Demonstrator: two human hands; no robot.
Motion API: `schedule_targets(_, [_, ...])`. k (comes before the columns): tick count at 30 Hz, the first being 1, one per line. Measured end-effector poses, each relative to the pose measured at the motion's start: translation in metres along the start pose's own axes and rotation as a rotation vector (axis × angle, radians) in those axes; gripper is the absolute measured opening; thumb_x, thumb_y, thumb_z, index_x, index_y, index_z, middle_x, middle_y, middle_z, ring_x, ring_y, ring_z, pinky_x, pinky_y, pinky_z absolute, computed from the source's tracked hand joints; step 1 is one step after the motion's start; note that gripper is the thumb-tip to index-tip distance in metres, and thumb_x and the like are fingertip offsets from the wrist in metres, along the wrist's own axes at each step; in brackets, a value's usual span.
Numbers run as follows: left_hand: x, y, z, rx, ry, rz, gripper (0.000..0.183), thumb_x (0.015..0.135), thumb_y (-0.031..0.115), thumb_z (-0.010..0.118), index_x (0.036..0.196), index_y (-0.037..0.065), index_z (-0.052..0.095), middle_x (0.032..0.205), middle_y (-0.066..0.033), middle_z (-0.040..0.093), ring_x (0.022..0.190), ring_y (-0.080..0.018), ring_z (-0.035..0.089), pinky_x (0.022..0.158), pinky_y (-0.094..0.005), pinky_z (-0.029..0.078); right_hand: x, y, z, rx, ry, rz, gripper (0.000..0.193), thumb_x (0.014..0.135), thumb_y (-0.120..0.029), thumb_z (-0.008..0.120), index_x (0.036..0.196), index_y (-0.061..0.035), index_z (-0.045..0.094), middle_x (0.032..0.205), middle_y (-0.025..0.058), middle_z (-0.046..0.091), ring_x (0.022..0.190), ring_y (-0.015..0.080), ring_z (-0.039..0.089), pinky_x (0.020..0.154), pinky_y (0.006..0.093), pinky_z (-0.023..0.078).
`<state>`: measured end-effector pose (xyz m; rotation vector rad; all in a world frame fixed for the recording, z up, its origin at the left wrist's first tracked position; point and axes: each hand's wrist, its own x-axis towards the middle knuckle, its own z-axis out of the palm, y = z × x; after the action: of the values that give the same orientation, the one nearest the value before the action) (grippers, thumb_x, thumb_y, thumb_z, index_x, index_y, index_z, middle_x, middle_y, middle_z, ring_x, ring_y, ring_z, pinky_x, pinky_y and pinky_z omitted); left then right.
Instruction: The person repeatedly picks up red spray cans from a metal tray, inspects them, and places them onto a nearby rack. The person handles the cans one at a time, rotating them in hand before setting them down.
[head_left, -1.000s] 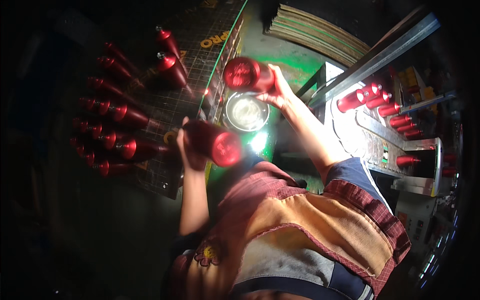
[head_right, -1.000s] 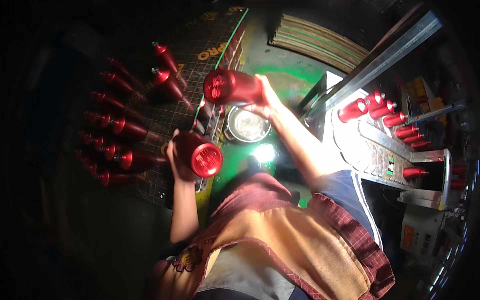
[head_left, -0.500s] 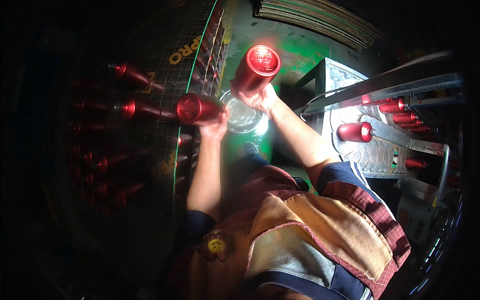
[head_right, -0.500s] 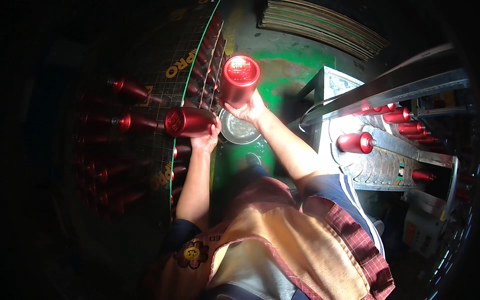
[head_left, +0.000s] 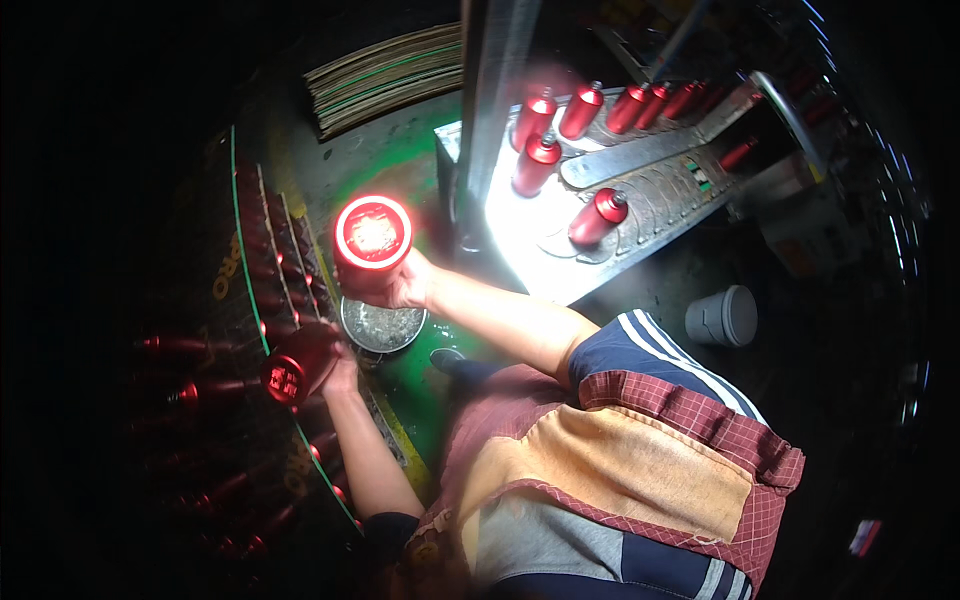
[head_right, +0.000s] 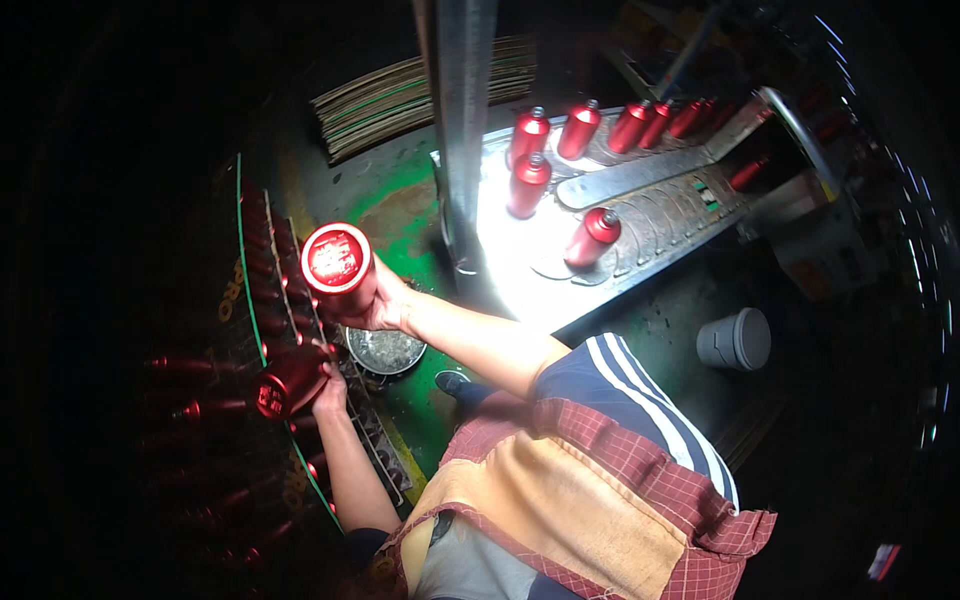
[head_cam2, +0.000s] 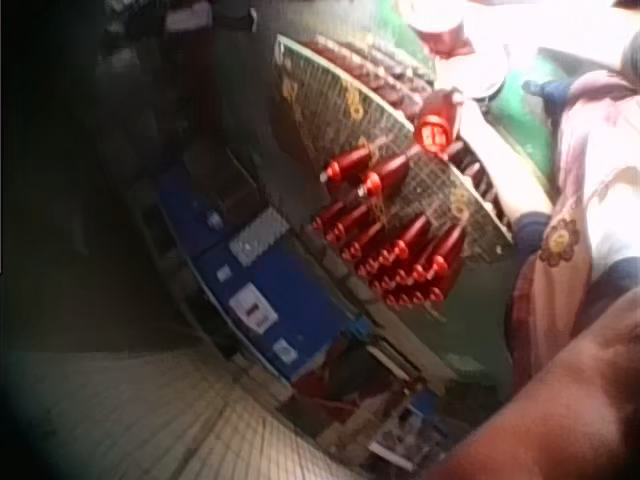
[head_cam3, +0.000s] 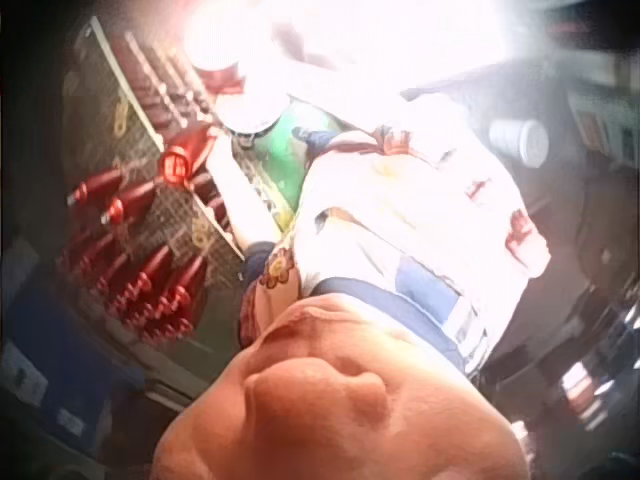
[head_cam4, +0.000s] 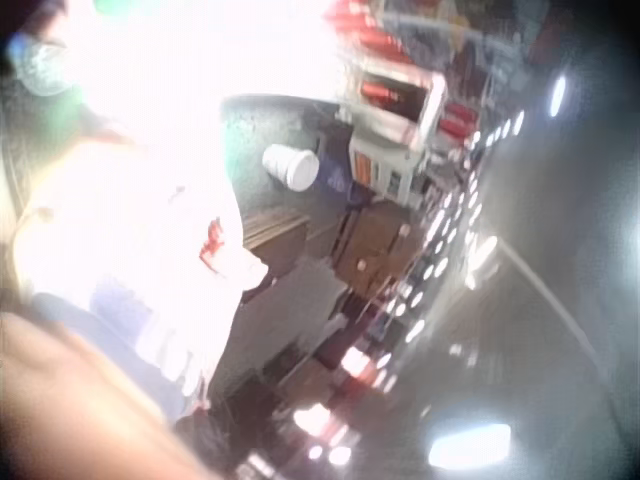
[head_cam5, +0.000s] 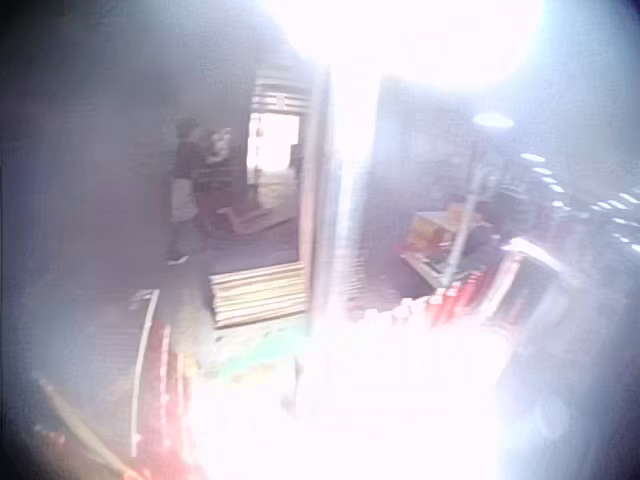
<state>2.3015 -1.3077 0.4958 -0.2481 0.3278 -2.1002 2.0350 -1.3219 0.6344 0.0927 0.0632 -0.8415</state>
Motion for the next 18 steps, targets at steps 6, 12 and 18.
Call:
schedule_targets(6, [-0.074, -0.041, -0.014, 0.318, 0.135, 0.040, 0.064, 0.087, 0.039, 0.059, 0.142, 0.009, 0.046, 0.149, -0.0151, 0.043, 0.129, -0.0499, 0.041, 0.087, -0.0633, 0.047, -0.218, -0.027, 0.000, -0.284, 0.344, -0.612, 0.059, 0.094, -0.056, 0.041, 0.129, -0.0106, 0.055, 0.126, 0.0149, 0.061, 0.113, 0.0310, 0.062, 0.099, 0.0540, 0.048])
schedule_targets(12, [-0.032, -0.238, -0.067, 0.805, 0.468, -0.100, 0.060, 0.086, 0.034, 0.061, 0.138, 0.007, 0.049, 0.143, -0.0158, 0.048, 0.127, -0.0449, 0.044, 0.089, -0.0592, 0.047, -0.503, -0.088, -0.043, -0.282, 0.651, -1.194, 0.042, 0.097, -0.037, 0.047, 0.129, -0.0100, 0.053, 0.123, 0.0132, 0.058, 0.116, 0.0288, 0.057, 0.101, 0.0496, 0.047])
schedule_targets(18, [0.122, -0.484, -0.100, 1.178, 0.386, -0.304, 0.057, 0.084, 0.029, 0.064, 0.135, 0.005, 0.053, 0.137, -0.0165, 0.052, 0.125, -0.0399, 0.048, 0.091, -0.0552, 0.048, -0.673, -0.260, -0.057, -0.839, 1.242, -1.715, 0.030, 0.091, -0.016, 0.064, 0.119, -0.0082, 0.065, 0.116, 0.0076, 0.063, 0.098, 0.0181, 0.064, 0.089, 0.0309, 0.052])
